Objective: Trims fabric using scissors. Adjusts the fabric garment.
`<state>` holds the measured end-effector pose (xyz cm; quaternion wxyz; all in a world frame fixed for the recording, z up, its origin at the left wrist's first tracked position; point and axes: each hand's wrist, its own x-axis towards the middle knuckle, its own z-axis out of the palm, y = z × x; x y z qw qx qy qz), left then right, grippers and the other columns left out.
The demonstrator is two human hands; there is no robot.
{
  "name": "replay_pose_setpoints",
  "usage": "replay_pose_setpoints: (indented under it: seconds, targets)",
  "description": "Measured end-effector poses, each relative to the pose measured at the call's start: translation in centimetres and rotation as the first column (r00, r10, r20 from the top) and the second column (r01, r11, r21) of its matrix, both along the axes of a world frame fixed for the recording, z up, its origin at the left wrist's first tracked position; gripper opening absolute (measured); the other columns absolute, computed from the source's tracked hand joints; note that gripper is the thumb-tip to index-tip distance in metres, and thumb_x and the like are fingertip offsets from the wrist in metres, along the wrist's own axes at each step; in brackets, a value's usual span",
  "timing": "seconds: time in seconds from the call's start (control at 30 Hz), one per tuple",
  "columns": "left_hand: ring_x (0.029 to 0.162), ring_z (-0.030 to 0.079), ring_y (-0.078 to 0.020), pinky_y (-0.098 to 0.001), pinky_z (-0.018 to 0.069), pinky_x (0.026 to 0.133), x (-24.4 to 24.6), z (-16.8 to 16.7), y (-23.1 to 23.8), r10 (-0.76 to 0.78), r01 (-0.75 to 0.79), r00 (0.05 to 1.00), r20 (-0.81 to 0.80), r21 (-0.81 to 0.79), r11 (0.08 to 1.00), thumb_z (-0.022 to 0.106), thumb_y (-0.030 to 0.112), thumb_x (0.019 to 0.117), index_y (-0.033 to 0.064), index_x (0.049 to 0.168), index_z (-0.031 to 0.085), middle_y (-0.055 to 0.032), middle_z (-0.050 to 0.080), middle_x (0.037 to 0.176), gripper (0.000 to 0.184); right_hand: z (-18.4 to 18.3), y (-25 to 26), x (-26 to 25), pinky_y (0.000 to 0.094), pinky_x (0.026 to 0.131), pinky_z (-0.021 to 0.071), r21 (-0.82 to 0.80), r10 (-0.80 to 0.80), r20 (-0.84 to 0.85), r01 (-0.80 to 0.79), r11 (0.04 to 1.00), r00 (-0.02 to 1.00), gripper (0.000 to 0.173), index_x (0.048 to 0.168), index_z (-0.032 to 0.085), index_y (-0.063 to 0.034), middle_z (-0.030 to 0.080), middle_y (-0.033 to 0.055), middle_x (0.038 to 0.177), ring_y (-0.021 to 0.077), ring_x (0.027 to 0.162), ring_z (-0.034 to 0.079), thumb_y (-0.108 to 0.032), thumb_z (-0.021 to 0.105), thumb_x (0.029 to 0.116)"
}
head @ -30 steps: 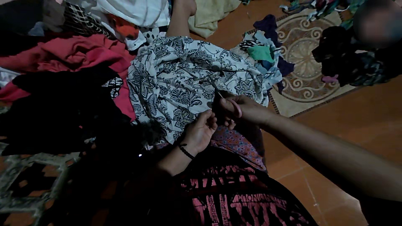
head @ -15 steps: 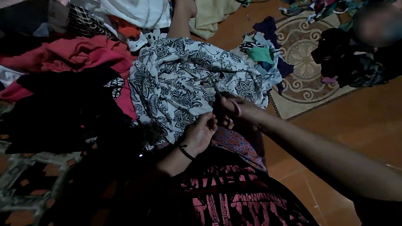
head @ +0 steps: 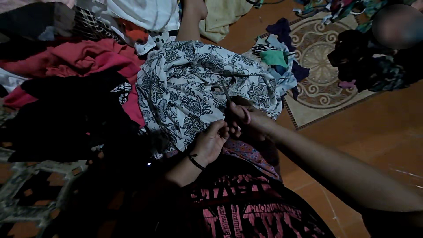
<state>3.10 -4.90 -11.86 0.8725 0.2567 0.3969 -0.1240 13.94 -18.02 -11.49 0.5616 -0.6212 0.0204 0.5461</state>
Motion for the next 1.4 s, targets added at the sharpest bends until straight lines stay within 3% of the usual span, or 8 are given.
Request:
replay_pose_setpoints:
  seconds: [0.27,0.43,0.77,0.9,1.03,1.17,1.3,1.4]
  targets:
    - [0.076,0.063,-0.0111,-0.0248,0.0559,0.081,-0.1,0.2,0.0,0.013,-0.013,0.999,-0.032,0.013,1.000,0.044,0.010,0.1084,0.0030,0.098,0.057,-0.0042,0.061,0.085,0.018,-0.1,-0.7,-0.9,0.0196,0.052,0.0514,0.067,-0.041,-0.024,0.043,0.997,0.999,0.037,0.086,0.060,-0.0110,0.056,-0.0040,0.060,0.0056,0.052,0.057,-0.036,0.044,0.1081]
    - [0.079,0.063,-0.0111,-0.0268,0.0556,0.083,-1.0,0.7,0.4,-0.050,0.048,0.999,0.010,0.100,0.994,0.042,0.012,0.1087,0.0033,0.097,0.060,-0.0021,0.062,0.085,0.022,0.4,-1.1,-0.7,0.0236,0.065,0.0547,0.145,0.070,-0.049,-0.062,0.987,0.996,0.052,0.094,0.058,-0.0147,0.059,-0.0045,0.073,0.0083,0.067,0.061,-0.061,0.036,0.1022]
    - [0.078,0.063,-0.0108,-0.0254,0.0553,0.081,-1.6,0.4,0.4,-0.027,0.025,0.999,0.026,0.072,0.997,0.043,0.009,0.1077,0.0036,0.094,0.060,-0.0032,0.063,0.085,0.022,0.0,0.1,-0.4,0.0263,0.066,0.0551,0.075,0.010,-0.029,-0.008,0.997,1.000,0.053,0.095,0.055,-0.0125,0.058,-0.0023,0.070,0.0108,0.065,0.062,-0.055,0.026,0.1074]
    - [0.076,0.064,-0.0108,-0.0254,0.0566,0.079,-1.7,0.6,0.4,-0.010,0.010,1.000,-0.005,0.082,0.997,0.045,0.009,0.1073,0.0016,0.096,0.060,-0.0038,0.063,0.085,0.021,-0.6,-0.4,-0.5,0.0225,0.059,0.0539,0.114,0.017,0.006,-0.018,0.993,1.000,0.047,0.092,0.057,-0.0119,0.057,-0.0042,0.067,0.0079,0.060,0.060,-0.052,0.038,0.1063]
    - [0.079,0.065,-0.0111,-0.0273,0.0564,0.080,-2.4,1.5,2.0,-0.036,0.022,0.997,0.072,0.192,0.981,0.047,0.005,0.1040,0.0003,0.099,0.063,-0.0031,0.066,0.086,0.018,1.5,-2.6,-0.2,0.0298,0.072,0.0603,0.030,0.248,0.067,-0.250,0.968,0.967,0.058,0.108,0.062,-0.0068,0.066,-0.0010,0.080,0.0118,0.075,0.068,-0.063,0.055,0.0944]
    - [0.077,0.067,-0.0062,-0.0252,0.0575,0.079,-4.0,1.7,6.9,-0.013,-0.065,0.989,0.149,0.505,0.861,0.043,-0.001,0.0995,0.0039,0.096,0.062,0.0026,0.069,0.081,0.020,4.0,-6.0,1.1,0.0186,0.058,0.0510,-0.135,0.378,0.432,-0.356,0.925,0.819,0.031,0.100,0.069,-0.0154,0.065,-0.0104,0.075,-0.0012,0.063,0.060,-0.042,0.075,0.0841]
    - [0.080,0.068,-0.0078,-0.0334,0.0594,0.078,-3.0,6.3,12.5,0.063,-0.170,0.982,0.177,0.695,0.699,0.052,0.003,0.0909,0.0123,0.096,0.060,0.0049,0.069,0.085,0.013,1.9,-5.2,3.1,0.0681,0.088,0.0496,-0.423,0.401,0.843,-0.020,0.906,0.359,0.052,0.128,0.060,0.0025,0.065,0.0258,0.117,0.0485,0.110,0.061,-0.002,0.079,0.0795]
    - [0.087,0.070,-0.0117,-0.0351,0.0614,0.080,0.2,10.3,16.1,0.004,-0.240,0.952,0.305,0.740,0.628,0.046,0.004,0.0941,0.0090,0.111,0.054,0.0000,0.069,0.097,0.019,-0.2,-4.3,5.5,0.0711,0.087,0.0474,-0.453,0.389,0.832,0.078,0.888,0.395,0.046,0.128,0.061,-0.0001,0.065,0.0292,0.114,0.0521,0.107,0.060,-0.002,0.077,0.0852]
